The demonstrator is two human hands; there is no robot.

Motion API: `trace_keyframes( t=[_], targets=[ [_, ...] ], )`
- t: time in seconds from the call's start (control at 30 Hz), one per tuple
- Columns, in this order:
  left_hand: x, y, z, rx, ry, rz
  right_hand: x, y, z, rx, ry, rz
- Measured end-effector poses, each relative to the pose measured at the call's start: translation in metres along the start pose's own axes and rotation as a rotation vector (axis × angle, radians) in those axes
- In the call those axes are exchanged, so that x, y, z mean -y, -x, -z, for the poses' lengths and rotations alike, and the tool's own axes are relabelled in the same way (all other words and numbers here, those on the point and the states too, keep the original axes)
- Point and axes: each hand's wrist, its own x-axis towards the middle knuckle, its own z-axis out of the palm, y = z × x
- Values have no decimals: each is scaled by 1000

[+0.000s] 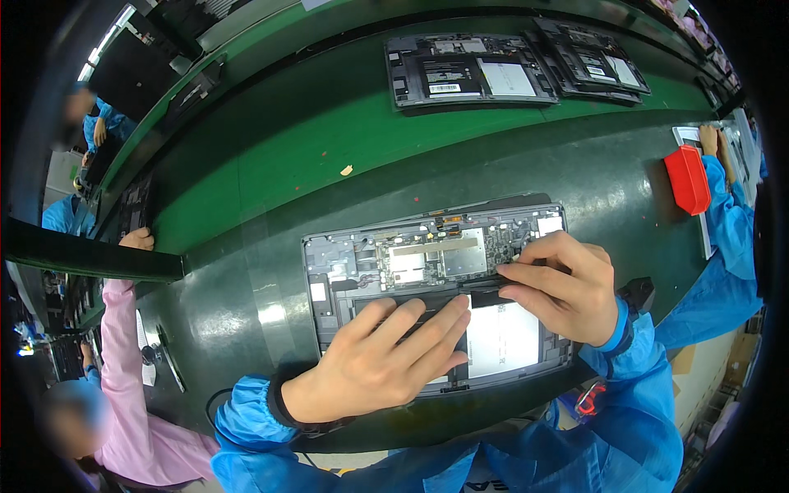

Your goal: The person assembles the internal components of a tablet device by hand, placing a circuit board, ribbon cable, and internal battery into a tablet chassis, then securing them with a manual screwdriver.

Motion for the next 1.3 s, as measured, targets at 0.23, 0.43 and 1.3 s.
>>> trace_keyframes(
  t=[0.23,0.43,1.3],
  targets=[
    [3,3,-1,6,16,-20,16,-10,21,72,12,-218],
    [3,4,-2,22,5,-7,23,-21,24,216,-151,-449],
    [1,6,-3,8,20,17,19,-37,19,306,-248,-573]
  ],
)
